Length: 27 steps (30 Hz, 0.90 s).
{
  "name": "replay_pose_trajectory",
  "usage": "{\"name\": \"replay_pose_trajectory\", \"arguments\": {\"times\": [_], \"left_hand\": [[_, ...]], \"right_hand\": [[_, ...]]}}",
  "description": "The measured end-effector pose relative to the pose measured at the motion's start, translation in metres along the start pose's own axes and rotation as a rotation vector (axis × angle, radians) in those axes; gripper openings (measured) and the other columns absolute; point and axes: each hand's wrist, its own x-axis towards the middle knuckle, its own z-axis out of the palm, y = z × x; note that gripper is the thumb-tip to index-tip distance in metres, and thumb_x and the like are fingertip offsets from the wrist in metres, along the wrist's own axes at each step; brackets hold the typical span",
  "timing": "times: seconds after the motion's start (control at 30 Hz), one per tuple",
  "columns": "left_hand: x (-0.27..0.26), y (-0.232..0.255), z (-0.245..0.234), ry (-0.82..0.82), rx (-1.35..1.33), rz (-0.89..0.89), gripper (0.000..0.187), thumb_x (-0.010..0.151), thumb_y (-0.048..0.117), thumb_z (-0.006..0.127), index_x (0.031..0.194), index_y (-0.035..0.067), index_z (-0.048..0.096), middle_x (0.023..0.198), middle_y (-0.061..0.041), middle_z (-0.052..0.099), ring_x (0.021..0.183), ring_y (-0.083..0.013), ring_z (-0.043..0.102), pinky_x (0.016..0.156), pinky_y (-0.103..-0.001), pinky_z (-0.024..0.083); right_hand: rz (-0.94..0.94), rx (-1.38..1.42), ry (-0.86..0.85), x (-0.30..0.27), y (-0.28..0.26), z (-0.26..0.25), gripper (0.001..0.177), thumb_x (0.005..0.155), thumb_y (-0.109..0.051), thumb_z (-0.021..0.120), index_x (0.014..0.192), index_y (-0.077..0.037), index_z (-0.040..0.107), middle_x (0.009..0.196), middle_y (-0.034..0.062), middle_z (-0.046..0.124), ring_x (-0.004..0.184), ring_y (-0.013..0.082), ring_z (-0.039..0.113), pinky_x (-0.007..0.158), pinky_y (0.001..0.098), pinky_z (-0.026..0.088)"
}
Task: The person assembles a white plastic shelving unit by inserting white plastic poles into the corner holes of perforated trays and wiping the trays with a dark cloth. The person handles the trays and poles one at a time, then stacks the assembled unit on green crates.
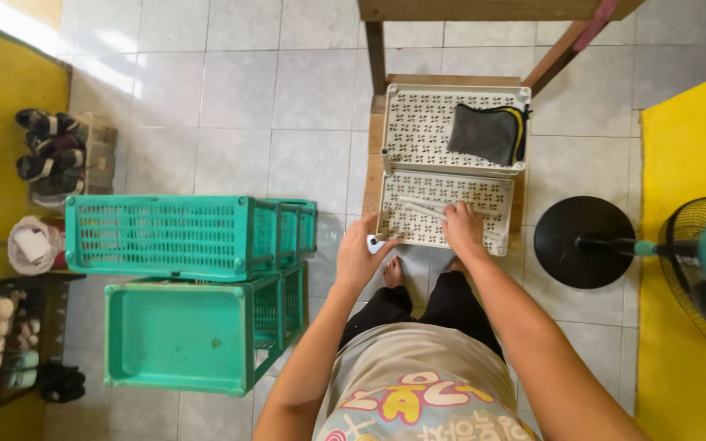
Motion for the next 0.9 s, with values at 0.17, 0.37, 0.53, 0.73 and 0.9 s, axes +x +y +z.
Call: {"name": "replay_pose_trajectory", "arguments": {"times": [0.17,0.37,0.53,0.73,0.9], "left_hand": [[0.017,0.049,0.01,0.288,0.084,0.313,0.039,0.092,0.012,0.077,0.126,0.004,0.06,0.137,-0.016,0.061,0.133,-0.0382,0.055,0.113,-0.049,0.044],[0.024,0.05,0.135,-0.198,-0.133,0.147,0.034,0.096,0.013,0.068,0.129,0.006,0.063,0.137,-0.016,0.063,0.131,-0.0372,0.057,0.11,-0.047,0.046],[0.033,-0.001,0.264,-0.507,0.168,0.14,0.058,0.09,0.033,0.068,0.14,0.008,0.055,0.153,-0.021,0.047,0.143,-0.0388,0.042,0.115,-0.05,0.036],[0.048,-0.027,0.324,-0.768,0.373,-0.013,0.072,0.094,0.054,0.058,0.15,0.012,0.046,0.165,-0.017,0.029,0.153,-0.035,0.023,0.12,-0.058,0.022],[0.06,-0.024,0.318,-0.941,0.441,-0.186,0.077,0.096,0.065,0.049,0.154,0.013,0.043,0.17,-0.017,0.016,0.156,-0.0376,0.014,0.122,-0.06,0.019]], "right_hand": [[0.177,0.361,0.152,0.01,0.033,-0.057,0.027,0.091,-0.02,0.074,0.111,-0.006,0.062,0.101,0.0157,0.069,0.09,0.034,0.068,0.079,0.046,0.055],[0.375,0.692,0.495,0.003,0.116,-0.111,0.027,0.1,-0.017,0.074,0.116,-0.001,0.06,0.103,0.01,0.077,0.093,0.0209,0.076,0.081,0.0357,0.059],[0.547,0.976,0.439,0.013,0.163,-0.117,0.034,0.099,-0.02,0.076,0.12,0.001,0.059,0.097,0.0091,0.073,0.083,0.012,0.071,0.072,0.029,0.062],[0.469,0.939,0.368,0.024,0.168,-0.123,0.029,0.098,-0.019,0.074,0.117,-0.001,0.062,0.094,0.0071,0.075,0.084,0.0098,0.073,0.07,0.0272,0.062],[0.473,0.686,0.301,0.032,0.159,-0.147,0.024,0.1,-0.024,0.074,0.113,-0.005,0.065,0.085,0.0083,0.075,0.077,0.0179,0.074,0.069,0.0324,0.057]]}}
